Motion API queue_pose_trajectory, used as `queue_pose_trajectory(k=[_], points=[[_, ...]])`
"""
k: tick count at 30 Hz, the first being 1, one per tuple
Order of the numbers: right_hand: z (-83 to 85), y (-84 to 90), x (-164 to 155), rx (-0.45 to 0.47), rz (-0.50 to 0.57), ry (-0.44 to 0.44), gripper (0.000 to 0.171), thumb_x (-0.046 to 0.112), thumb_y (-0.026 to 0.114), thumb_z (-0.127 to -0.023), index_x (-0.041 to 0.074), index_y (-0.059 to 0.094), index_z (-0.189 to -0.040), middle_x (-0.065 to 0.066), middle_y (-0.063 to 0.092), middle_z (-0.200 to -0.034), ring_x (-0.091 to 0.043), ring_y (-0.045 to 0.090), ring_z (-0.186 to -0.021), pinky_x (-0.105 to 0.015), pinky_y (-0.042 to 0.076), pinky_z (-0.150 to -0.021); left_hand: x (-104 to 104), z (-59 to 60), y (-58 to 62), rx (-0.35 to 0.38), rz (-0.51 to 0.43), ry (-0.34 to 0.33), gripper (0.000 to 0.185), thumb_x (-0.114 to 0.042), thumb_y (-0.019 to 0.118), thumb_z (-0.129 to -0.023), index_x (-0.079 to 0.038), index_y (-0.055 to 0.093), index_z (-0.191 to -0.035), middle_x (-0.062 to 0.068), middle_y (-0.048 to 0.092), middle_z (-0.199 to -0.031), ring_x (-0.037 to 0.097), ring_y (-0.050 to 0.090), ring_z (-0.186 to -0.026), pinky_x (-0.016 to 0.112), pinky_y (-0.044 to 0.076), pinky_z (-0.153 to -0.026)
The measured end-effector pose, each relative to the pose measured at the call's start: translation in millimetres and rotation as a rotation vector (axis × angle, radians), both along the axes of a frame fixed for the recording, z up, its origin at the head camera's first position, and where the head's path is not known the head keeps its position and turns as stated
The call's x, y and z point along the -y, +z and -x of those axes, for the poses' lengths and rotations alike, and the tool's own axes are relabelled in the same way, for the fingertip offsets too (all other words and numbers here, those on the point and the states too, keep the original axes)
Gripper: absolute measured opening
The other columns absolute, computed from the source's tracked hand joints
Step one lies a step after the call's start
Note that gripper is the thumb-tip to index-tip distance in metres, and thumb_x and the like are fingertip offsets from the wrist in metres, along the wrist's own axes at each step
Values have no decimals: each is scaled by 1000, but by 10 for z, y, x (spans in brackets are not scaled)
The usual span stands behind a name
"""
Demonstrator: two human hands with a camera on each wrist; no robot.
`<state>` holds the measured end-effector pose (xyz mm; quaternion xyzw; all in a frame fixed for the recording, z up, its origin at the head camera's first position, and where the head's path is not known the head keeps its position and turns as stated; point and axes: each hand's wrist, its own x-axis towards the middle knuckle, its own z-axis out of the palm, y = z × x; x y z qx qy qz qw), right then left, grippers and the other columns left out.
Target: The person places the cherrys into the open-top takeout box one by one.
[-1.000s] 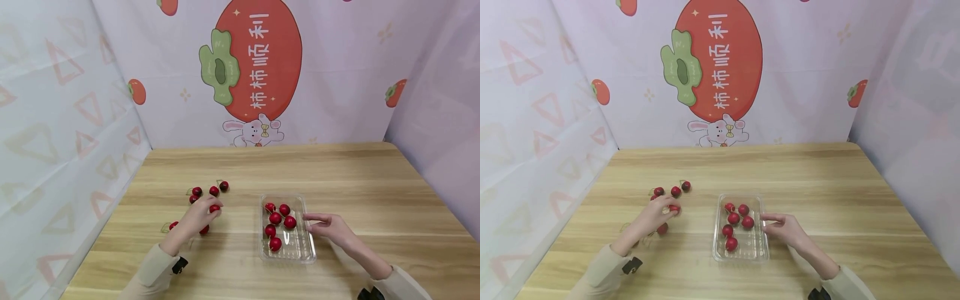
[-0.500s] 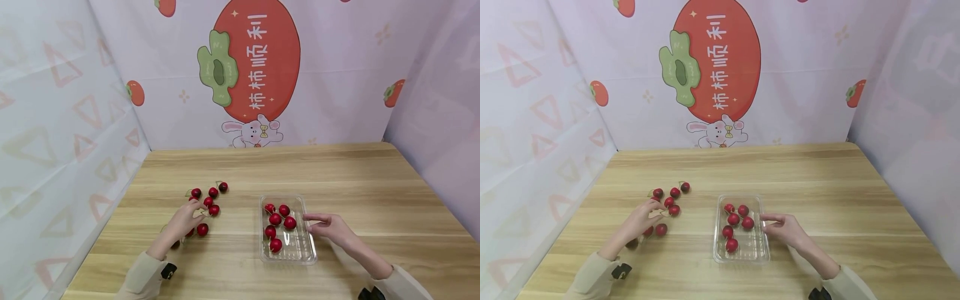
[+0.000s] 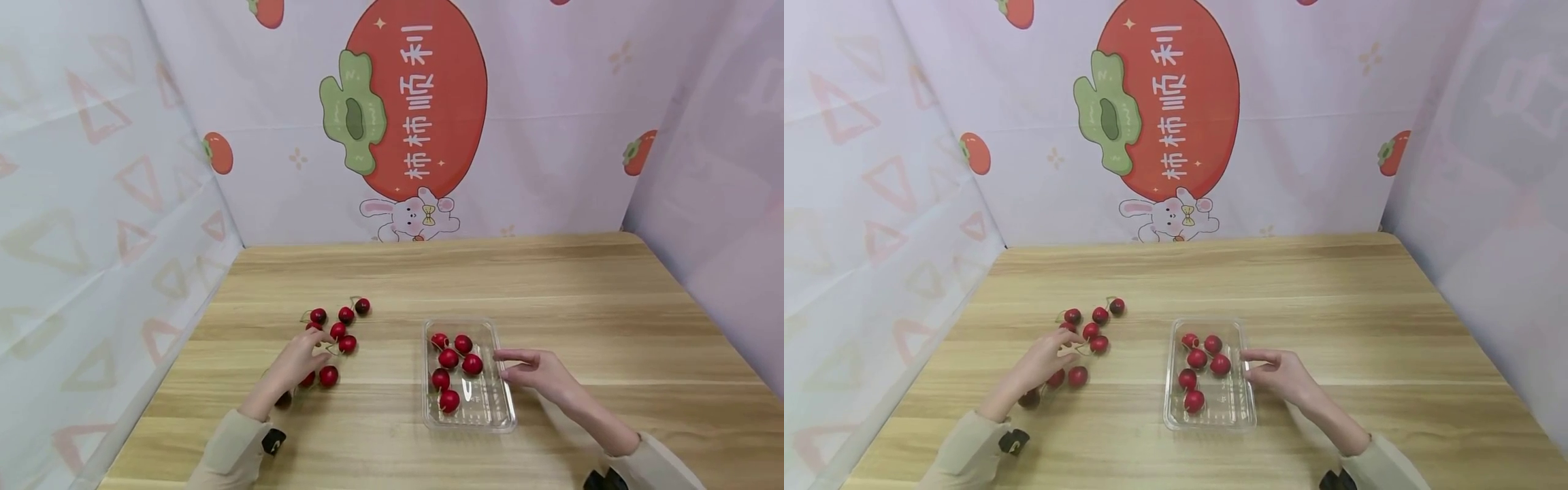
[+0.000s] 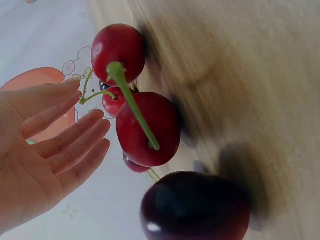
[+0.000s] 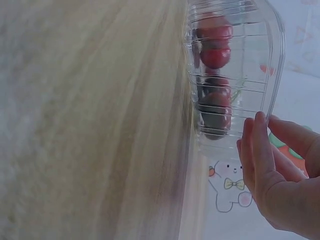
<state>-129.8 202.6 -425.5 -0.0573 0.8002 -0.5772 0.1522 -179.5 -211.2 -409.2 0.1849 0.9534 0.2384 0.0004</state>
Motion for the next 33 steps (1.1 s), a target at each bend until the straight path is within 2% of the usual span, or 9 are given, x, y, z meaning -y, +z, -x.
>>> queue_pose_trajectory(k=[9,18,23,27,33], points=[[1,25,-9,2,-8,5,50,21,64,-81,-6,50,-120,-21,54,-117,-15,61,-92,-26,47,-82,8,15,-24,68,19,10,19,-2,65,-78,-3,63,-97,7,61,-95,24,57,-88,37,49,-73],[10,9,-3,0,15,16,50,21,63,-81,-7,48,-121,-22,53,-117,-17,61,-92,-30,46,-84,20,51,-66,78,-4,-5,14,-2,63,-79,-2,64,-92,6,64,-91,21,60,-85,34,50,-72],[3,-19,11,4,30,13,50,20,63,-81,-7,49,-121,-22,54,-116,-19,62,-92,-25,47,-82,37,55,-73,22,-6,-72,9,1,64,-77,-5,66,-83,3,65,-83,16,60,-78,27,50,-66],[-4,-6,15,-1,27,9,50,20,63,-81,-7,49,-120,-22,54,-117,-18,61,-92,-27,47,-81,30,61,-69,-15,-18,-128,7,-1,64,-77,-6,66,-81,3,64,-81,13,59,-73,24,50,-64],[-7,21,21,-4,11,3,50,21,63,-82,-7,49,-120,-22,52,-119,-16,61,-93,-31,47,-83,3,53,-59,-75,-58,-148,8,-1,65,-76,-6,66,-82,1,65,-82,16,61,-78,30,51,-69]])
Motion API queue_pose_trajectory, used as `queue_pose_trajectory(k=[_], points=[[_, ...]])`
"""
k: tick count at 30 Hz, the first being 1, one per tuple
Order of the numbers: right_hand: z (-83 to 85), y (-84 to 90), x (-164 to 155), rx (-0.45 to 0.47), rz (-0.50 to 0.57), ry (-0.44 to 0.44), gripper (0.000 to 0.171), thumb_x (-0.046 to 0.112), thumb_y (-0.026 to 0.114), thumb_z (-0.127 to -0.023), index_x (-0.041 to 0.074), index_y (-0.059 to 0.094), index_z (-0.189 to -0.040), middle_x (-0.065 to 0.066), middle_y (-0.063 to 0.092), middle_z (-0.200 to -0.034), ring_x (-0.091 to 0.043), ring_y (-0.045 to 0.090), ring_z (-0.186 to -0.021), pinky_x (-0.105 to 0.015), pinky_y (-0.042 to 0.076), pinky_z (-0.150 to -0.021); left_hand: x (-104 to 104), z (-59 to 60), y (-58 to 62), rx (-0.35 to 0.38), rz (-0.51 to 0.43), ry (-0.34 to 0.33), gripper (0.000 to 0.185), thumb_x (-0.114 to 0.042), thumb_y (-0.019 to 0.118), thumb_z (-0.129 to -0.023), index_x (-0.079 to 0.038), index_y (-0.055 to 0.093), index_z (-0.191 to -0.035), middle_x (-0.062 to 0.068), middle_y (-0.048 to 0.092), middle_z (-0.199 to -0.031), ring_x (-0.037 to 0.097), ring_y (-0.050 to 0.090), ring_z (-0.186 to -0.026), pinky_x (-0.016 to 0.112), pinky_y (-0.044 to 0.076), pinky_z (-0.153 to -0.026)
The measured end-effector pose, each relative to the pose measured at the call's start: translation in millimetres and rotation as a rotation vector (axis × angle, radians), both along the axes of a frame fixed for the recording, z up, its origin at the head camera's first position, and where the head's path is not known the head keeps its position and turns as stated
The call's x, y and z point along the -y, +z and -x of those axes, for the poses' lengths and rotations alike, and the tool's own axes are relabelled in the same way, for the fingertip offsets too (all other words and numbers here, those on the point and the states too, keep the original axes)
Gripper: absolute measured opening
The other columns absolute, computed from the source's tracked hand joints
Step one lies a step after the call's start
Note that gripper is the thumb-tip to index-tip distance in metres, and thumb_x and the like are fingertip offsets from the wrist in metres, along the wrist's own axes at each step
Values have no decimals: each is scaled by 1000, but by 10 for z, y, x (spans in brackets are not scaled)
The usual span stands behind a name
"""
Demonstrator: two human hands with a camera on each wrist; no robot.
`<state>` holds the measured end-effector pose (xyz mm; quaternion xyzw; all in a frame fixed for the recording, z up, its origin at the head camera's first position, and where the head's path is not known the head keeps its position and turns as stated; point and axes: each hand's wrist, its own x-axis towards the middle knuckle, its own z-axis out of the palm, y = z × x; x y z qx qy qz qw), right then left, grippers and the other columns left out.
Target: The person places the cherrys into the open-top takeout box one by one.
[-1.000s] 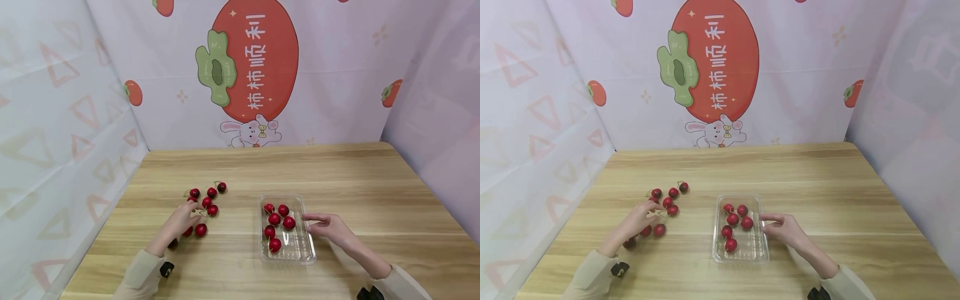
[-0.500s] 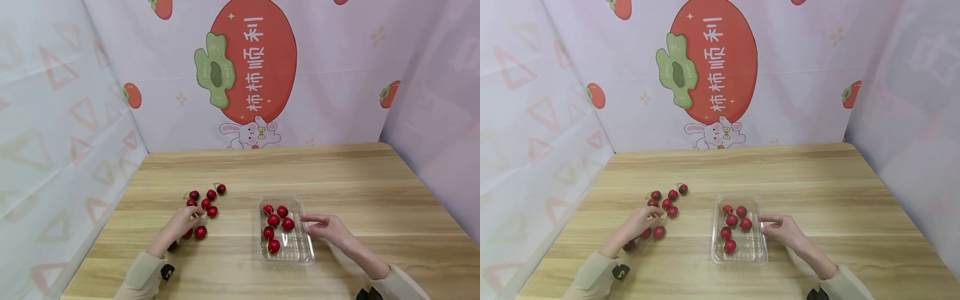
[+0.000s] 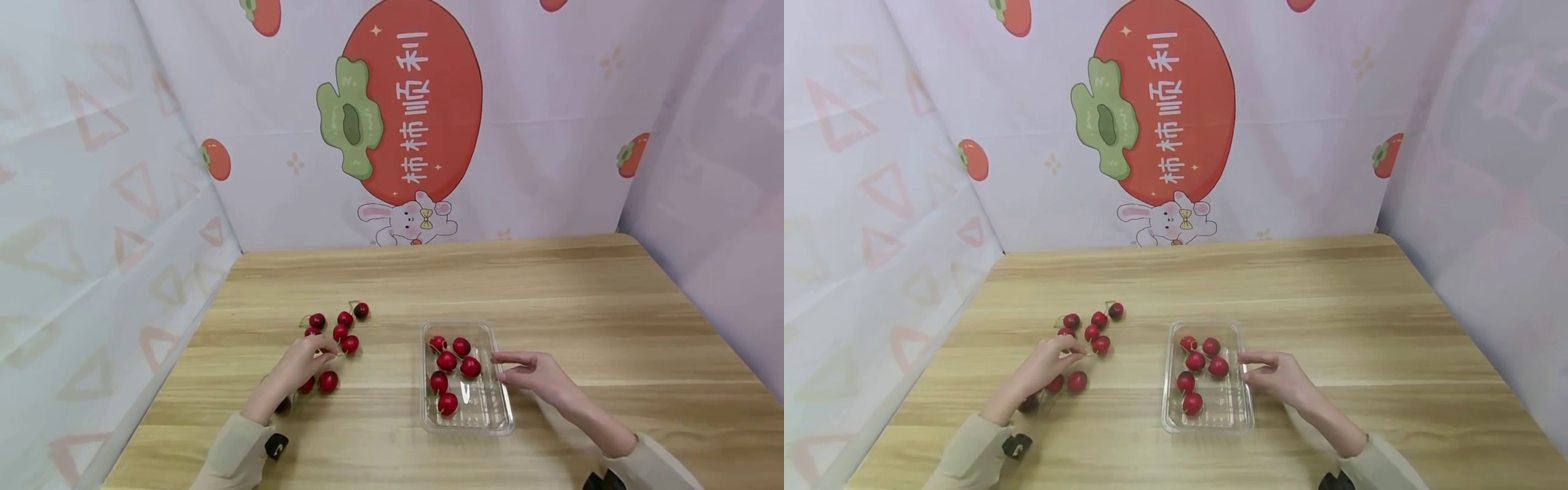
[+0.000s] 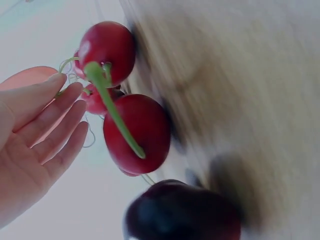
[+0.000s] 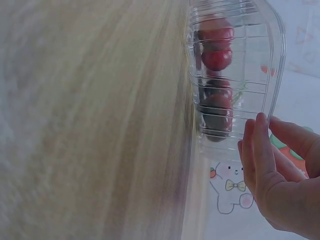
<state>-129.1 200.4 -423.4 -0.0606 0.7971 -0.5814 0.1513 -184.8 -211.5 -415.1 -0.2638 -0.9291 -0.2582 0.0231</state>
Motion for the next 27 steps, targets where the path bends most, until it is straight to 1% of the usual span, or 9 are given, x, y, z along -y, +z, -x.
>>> queue_pose_trajectory(k=[3,6,9,12,16,19,23,27], points=[[-4,3,2,11,-3,-10,50,21,64,-81,-6,50,-120,-21,53,-118,-14,61,-91,-28,47,-82,-25,-24,19,-31,-28,-2,9,-1,66,-76,-7,67,-83,1,66,-82,17,61,-79,32,51,-70],[-5,13,6,-1,0,-2,50,21,64,-81,-7,49,-120,-22,53,-117,-14,61,-91,-26,48,-80,-56,-48,48,-57,-44,-8,9,-2,66,-76,-8,67,-83,0,66,-82,16,60,-79,31,51,-70],[-3,17,9,-3,10,-2,50,20,64,-81,-7,49,-120,-22,53,-117,-14,61,-91,-24,48,-79,-94,-82,93,-94,-49,-27,8,-2,66,-76,-7,67,-82,-1,66,-81,14,59,-78,29,51,-69],[-2,20,1,0,15,5,50,20,63,-82,-8,48,-121,-23,53,-117,-15,61,-91,-24,48,-79,-140,-122,148,-112,-57,-49,7,-2,66,-76,-7,67,-82,-1,65,-81,13,59,-78,28,51,-69],[-4,16,-11,0,17,9,50,20,62,-82,-8,47,-121,-23,54,-116,-18,61,-92,-27,48,-80,-207,-176,208,-115,-63,-63,8,-2,66,-76,-7,66,-82,-2,64,-82,12,58,-80,27,50,-72],[0,10,-15,-3,15,9,49,19,62,-82,-7,48,-121,-23,54,-115,-19,61,-92,-27,48,-80,-260,-213,247,-120,-68,-73,9,-1,66,-76,-8,66,-81,-2,64,-81,12,58,-81,27,50,-72],[8,-8,-16,-2,10,12,50,19,63,-82,-7,48,-121,-23,55,-113,-18,62,-91,-24,47,-79,-324,-257,291,-128,-76,-97,9,-1,66,-76,-8,66,-81,-2,65,-80,12,58,-80,26,50,-72],[6,-11,-12,-5,4,14,49,20,63,-82,-7,49,-121,-22,57,-112,-15,62,-90,-25,48,-79,-387,-303,332,-142,-85,-119,8,-2,66,-76,-8,66,-81,-3,64,-81,11,58,-81,25,50,-72]])
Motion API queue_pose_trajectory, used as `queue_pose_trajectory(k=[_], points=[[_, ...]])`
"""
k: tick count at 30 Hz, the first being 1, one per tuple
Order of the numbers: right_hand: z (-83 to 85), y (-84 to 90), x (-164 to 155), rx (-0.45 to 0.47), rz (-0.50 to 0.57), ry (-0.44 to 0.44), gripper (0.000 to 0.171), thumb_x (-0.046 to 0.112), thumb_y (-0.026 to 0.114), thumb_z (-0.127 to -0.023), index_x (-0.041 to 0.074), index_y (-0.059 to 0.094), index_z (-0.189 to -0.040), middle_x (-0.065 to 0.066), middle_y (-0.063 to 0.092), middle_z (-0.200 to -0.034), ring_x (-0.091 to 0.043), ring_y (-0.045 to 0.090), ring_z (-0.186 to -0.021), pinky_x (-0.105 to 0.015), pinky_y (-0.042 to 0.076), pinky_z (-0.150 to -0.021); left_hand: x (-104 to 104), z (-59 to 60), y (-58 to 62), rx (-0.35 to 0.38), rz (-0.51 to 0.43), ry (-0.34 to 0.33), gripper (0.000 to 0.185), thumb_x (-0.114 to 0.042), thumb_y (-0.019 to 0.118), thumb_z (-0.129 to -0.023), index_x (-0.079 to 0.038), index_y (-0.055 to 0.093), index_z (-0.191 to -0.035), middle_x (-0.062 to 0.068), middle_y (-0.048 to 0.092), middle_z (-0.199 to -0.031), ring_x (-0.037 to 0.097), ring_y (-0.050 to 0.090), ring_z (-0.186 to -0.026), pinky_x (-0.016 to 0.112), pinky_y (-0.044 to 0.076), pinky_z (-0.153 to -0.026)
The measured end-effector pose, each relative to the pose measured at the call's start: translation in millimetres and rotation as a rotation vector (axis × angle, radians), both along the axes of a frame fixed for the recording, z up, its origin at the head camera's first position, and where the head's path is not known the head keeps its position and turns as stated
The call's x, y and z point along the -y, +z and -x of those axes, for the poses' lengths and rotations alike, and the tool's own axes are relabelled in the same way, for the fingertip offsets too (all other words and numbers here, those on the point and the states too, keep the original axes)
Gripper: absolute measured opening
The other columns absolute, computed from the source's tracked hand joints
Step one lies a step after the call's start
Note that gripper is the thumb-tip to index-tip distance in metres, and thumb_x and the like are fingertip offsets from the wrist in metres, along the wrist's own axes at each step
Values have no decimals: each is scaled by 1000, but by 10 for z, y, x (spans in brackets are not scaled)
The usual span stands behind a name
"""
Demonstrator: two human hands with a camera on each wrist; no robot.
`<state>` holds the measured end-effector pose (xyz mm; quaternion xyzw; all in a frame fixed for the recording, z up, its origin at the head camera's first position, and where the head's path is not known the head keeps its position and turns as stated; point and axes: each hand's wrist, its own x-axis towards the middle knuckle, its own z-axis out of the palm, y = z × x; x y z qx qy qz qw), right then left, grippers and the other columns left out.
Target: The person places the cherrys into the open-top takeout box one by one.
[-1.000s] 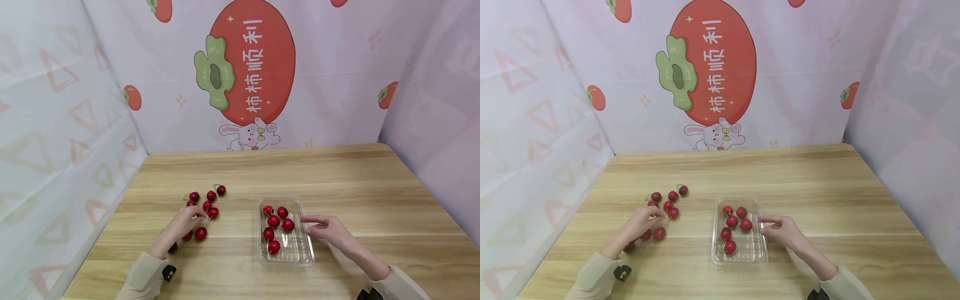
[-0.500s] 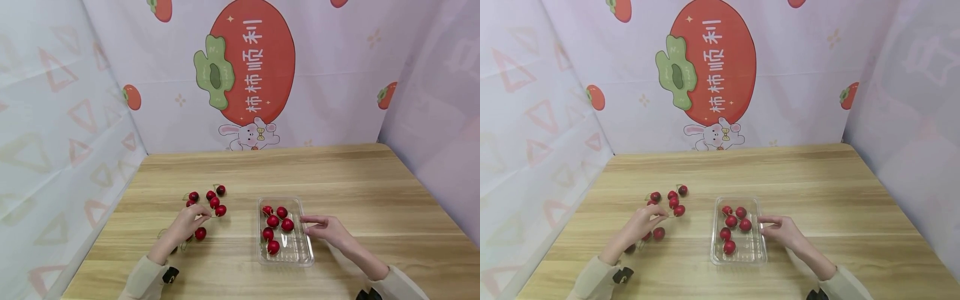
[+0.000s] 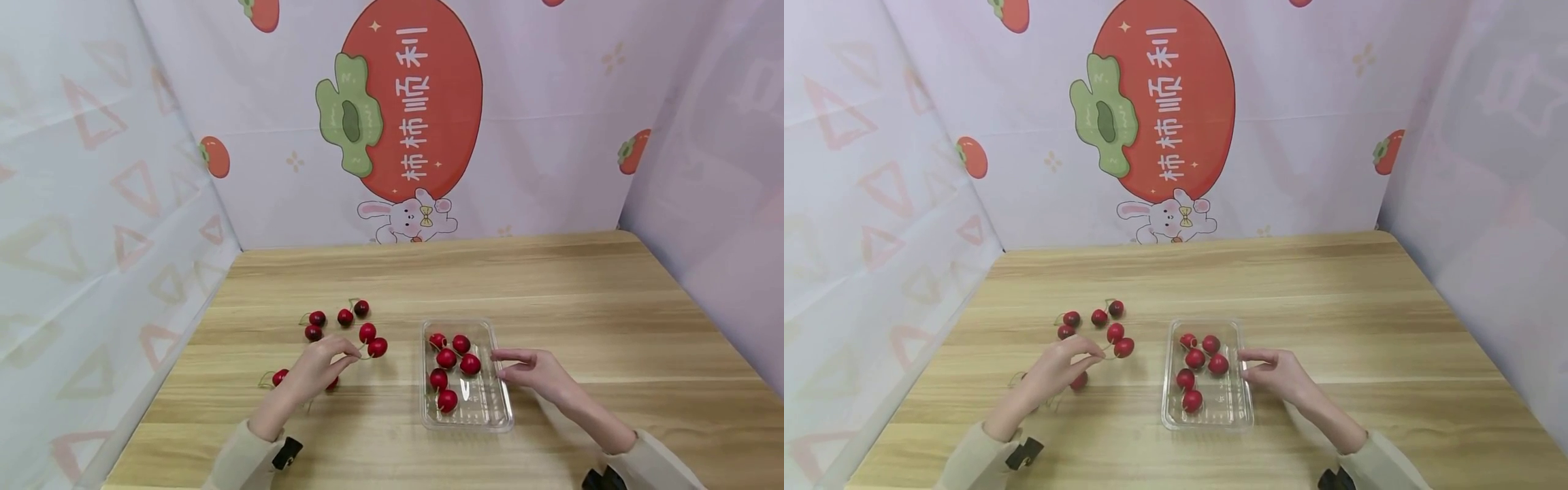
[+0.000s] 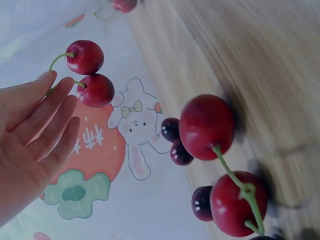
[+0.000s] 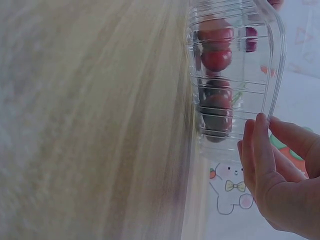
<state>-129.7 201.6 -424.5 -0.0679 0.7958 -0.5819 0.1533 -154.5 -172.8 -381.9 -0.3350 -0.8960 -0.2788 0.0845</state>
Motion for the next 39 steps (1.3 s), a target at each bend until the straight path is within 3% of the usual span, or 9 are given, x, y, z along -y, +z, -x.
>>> queue_pose_trajectory(k=[6,12,19,29,39], points=[[-5,-3,4,-5,-17,5,49,22,62,-82,-6,49,-121,-21,56,-113,-14,62,-90,-28,48,-81,-84,-38,0,-61,-40,-81,10,-1,66,-75,-10,65,-80,-2,65,-80,11,57,-80,23,49,-71],[-23,4,-5,13,-13,-6,53,24,64,-80,-6,49,-121,-21,54,-116,-15,62,-91,-35,46,-84,-171,-66,-13,-67,-64,-154,6,-3,65,-77,-9,65,-80,2,65,-78,10,58,-77,19,49,-69],[-14,2,-13,10,-8,3,52,23,63,-81,-6,49,-121,-22,53,-117,-14,61,-91,-34,46,-84,-309,-73,12,-39,-45,-182,5,-4,65,-78,-8,66,-81,-2,65,-81,10,58,-80,18,48,-71],[-2,3,-2,13,-1,2,52,23,64,-81,-6,49,-121,-22,53,-117,-15,61,-92,-23,47,-80,-563,-65,4,-104,13,-271,4,-7,65,-78,-9,66,-82,-3,65,-81,8,58,-80,17,46,-75],[10,24,13,24,-8,-16,52,24,64,-80,-6,49,-121,-20,55,-116,-13,61,-91,-30,47,-83,-767,-87,9,-124,29,-350,5,-8,64,-79,-9,67,-83,-3,65,-81,7,58,-80,13,43,-78]])
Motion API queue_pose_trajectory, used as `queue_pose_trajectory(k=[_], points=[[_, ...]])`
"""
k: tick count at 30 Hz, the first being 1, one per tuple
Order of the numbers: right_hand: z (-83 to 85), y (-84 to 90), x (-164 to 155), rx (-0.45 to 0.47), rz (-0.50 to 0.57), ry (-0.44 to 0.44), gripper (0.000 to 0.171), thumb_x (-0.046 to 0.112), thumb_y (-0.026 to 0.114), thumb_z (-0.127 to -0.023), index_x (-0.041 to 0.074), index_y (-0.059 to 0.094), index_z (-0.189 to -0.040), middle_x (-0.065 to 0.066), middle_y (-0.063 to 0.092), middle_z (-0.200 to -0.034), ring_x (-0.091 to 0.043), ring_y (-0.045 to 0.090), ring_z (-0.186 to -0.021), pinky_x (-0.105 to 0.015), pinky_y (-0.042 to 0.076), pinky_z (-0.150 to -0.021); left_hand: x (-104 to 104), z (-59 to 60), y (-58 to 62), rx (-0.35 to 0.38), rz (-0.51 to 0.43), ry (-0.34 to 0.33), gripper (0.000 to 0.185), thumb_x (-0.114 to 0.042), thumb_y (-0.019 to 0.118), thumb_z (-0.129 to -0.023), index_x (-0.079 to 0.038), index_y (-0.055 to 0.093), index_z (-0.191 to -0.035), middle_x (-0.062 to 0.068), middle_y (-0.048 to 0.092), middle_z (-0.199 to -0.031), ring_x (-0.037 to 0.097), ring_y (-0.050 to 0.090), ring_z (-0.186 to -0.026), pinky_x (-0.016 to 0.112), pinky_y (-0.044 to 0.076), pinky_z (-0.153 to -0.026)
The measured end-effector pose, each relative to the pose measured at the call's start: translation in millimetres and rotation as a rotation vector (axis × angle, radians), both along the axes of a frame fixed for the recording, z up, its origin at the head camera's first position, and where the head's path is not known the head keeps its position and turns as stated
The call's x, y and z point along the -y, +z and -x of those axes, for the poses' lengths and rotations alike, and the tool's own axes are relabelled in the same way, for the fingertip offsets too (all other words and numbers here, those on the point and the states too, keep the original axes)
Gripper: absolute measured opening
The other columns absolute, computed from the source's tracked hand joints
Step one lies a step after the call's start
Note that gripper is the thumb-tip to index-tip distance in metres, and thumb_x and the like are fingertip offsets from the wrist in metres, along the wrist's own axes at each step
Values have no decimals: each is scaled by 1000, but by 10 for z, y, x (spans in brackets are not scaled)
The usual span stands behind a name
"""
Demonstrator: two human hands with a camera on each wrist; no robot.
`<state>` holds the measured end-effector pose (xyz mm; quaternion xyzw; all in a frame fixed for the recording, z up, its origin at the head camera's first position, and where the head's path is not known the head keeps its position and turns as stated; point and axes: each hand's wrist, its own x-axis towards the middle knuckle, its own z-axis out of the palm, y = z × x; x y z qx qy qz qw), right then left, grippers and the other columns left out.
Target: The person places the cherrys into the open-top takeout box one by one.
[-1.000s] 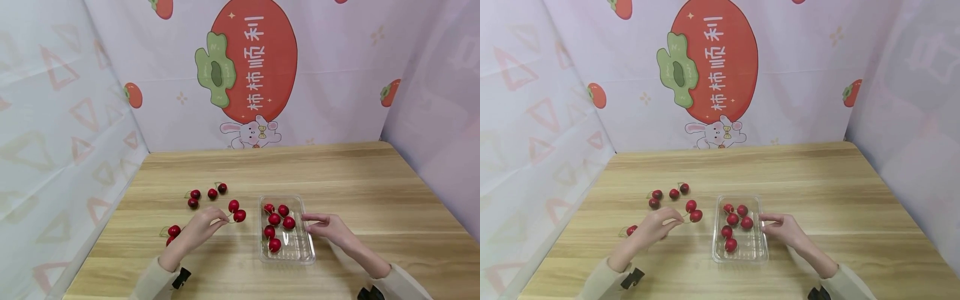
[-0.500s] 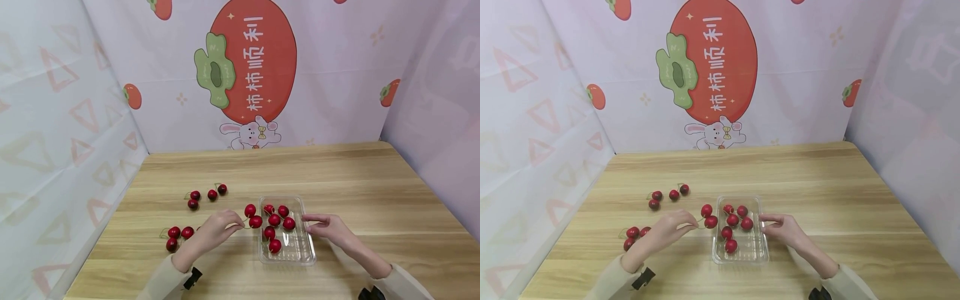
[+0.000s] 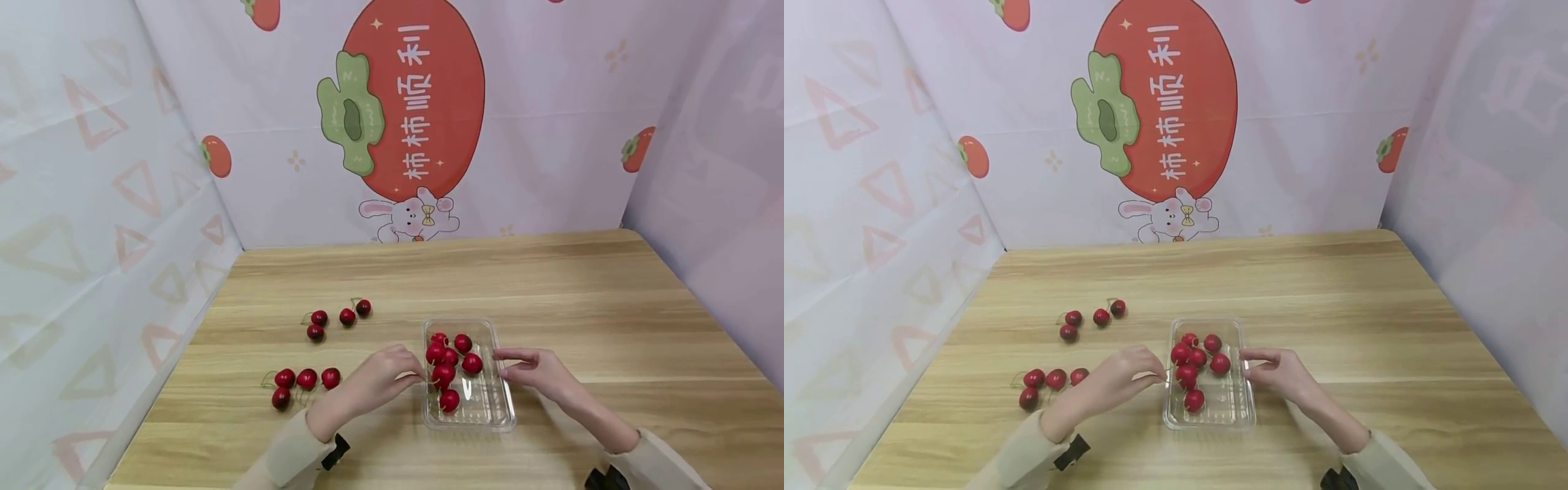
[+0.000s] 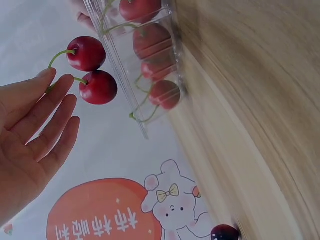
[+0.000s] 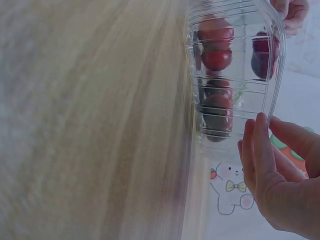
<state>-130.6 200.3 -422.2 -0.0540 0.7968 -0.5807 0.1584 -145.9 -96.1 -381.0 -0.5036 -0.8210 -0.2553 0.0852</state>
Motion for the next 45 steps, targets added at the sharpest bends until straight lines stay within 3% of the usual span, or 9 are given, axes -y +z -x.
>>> queue_pose_trajectory(k=[11,27,45], points=[[5,-5,1,-14,30,19,51,20,63,-82,-8,48,-121,-23,54,-116,-14,61,-91,-22,48,-78,-105,-13,-26,31,76,-19,6,-9,65,-78,-9,67,-83,-3,66,-82,6,57,-81,10,42,-78],[0,8,-4,-26,36,34,51,19,63,-81,-9,47,-121,-24,56,-112,-17,62,-88,-21,48,-77,-252,30,-50,-19,198,-66,5,-13,64,-80,-12,68,-83,-5,65,-84,5,57,-84,13,39,-85],[6,-8,-7,-19,29,33,53,21,64,-81,-8,47,-122,-22,56,-112,-18,62,-89,-21,47,-77,-352,90,-124,-25,295,-71,7,-13,63,-81,-13,70,-85,-7,66,-83,4,55,-80,9,40,-76]])
